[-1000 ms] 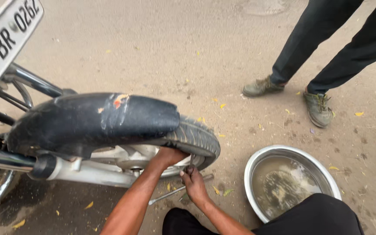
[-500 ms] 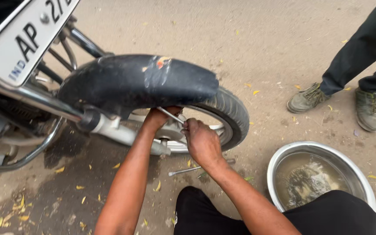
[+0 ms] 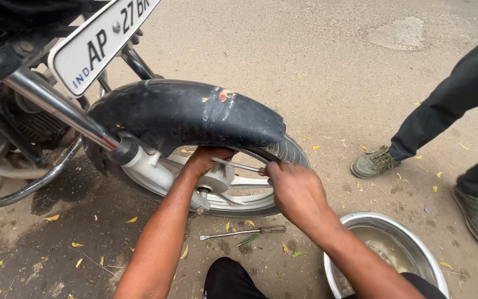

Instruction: The person uses tire levers to pry the bead of a motorcycle tire off the rim. They work around the circumference of the wheel, gradually separating the tire from the rim until it is partially detached.

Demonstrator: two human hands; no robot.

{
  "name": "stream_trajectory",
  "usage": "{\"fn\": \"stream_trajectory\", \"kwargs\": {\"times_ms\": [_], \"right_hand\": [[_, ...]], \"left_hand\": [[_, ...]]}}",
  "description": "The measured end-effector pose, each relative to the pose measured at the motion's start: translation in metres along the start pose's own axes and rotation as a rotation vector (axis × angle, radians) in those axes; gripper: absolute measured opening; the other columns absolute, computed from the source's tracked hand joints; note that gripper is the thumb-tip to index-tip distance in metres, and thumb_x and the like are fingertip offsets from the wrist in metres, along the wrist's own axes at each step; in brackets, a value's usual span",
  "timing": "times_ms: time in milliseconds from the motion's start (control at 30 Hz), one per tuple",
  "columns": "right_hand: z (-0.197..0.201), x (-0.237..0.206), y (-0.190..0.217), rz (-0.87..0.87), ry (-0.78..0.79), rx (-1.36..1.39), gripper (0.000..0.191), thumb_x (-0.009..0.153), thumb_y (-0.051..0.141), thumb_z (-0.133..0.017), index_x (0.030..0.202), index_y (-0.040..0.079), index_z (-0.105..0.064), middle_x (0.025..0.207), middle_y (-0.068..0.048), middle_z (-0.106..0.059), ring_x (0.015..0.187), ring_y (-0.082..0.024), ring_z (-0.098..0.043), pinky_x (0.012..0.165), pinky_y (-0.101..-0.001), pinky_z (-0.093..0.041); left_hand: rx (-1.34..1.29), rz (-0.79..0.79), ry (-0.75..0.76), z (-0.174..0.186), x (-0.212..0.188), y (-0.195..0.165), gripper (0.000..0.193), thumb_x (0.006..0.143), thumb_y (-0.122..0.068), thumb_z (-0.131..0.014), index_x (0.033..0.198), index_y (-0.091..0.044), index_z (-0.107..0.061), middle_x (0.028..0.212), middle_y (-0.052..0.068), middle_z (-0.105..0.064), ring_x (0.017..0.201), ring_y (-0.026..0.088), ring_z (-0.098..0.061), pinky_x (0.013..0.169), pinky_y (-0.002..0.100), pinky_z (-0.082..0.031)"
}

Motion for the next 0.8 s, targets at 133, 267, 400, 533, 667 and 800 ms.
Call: {"fn": "stream_trajectory", "kwargs": {"times_ms": [133, 267, 400, 533, 667, 800], "right_hand": [[-0.004, -0.044, 0.021, -0.136, -0.078, 0.945, 0.032, 0.099, 0.029, -0.064, 0.111, -0.001, -0.064, 0.075, -0.002, -0.061, 0.069, -0.013, -0.06, 0.061, -0.0348, -0.052], [-0.016, -0.07, -0.001, -0.728, 0.34, 1.439, 0.039, 0.095, 0.032, -0.061, 0.119, 0.001, -0.066, 0.065, 0.0, -0.044, 0.052, -0.013, -0.037, 0.047, -0.0312, -0.031], [0.002, -0.06, -0.03, -0.709, 0.427, 1.362, 0.043, 0.097, 0.033, -0.059, 0.119, -0.002, -0.07, 0.064, 0.003, -0.045, 0.055, -0.008, -0.038, 0.048, -0.0267, -0.031], [0.041, -0.045, -0.023, -0.682, 0.351, 1.467, 0.042, 0.098, 0.032, -0.061, 0.126, 0.0, -0.065, 0.066, 0.0, -0.046, 0.054, -0.012, -0.039, 0.047, -0.0309, -0.03], [0.09, -0.034, -0.004, -0.403, 0.313, 0.493, 0.045, 0.095, 0.038, -0.058, 0.136, 0.02, -0.063, 0.083, -0.008, -0.071, 0.075, -0.023, -0.073, 0.071, -0.0392, -0.056], [0.117, -0.024, 0.01, -0.28, 0.36, 0.247, 0.051, 0.093, 0.035, -0.057, 0.143, 0.024, -0.059, 0.107, -0.012, -0.072, 0.091, -0.032, -0.072, 0.079, -0.0455, -0.057]], "left_hand": [[0.072, 0.0, -0.003, 0.0, 0.004, -0.003, 0.024, 0.078, -0.025, -0.087, 0.085, -0.005, -0.076, 0.073, 0.005, -0.07, 0.067, 0.014, -0.062, 0.064, 0.032, -0.052], [0.001, 0.07, 0.048, 0.001, 0.002, -0.006, 0.023, 0.076, -0.023, -0.088, 0.089, -0.006, -0.079, 0.076, 0.005, -0.071, 0.071, 0.015, -0.063, 0.067, 0.032, -0.053], [-0.043, 0.014, 0.108, 0.0, -0.002, -0.007, 0.028, 0.071, -0.021, -0.086, 0.096, -0.008, -0.081, 0.085, 0.004, -0.077, 0.079, 0.014, -0.069, 0.073, 0.031, -0.058], [-0.01, 0.036, 0.066, 0.0, -0.002, -0.007, 0.03, 0.071, -0.019, -0.086, 0.098, -0.008, -0.08, 0.086, 0.004, -0.077, 0.079, 0.015, -0.07, 0.072, 0.032, -0.059], [0.031, 0.008, 0.046, 0.0, -0.01, -0.01, 0.034, 0.078, -0.021, -0.087, 0.104, 0.0, -0.081, 0.091, 0.011, -0.078, 0.083, 0.02, -0.07, 0.077, 0.033, -0.058], [-0.16, -0.274, 0.056, -0.011, -0.03, -0.022, 0.059, 0.072, -0.024, -0.086, 0.125, -0.008, -0.066, 0.117, 0.007, -0.074, 0.109, 0.016, -0.067, 0.097, 0.03, -0.053]]}}
Point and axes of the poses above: each hand's wrist, its own x-axis towards the middle knuckle, its own z-axis out of the back of the hand, y = z × x, the point moved 2 cm from there along x, towards the middle knuckle
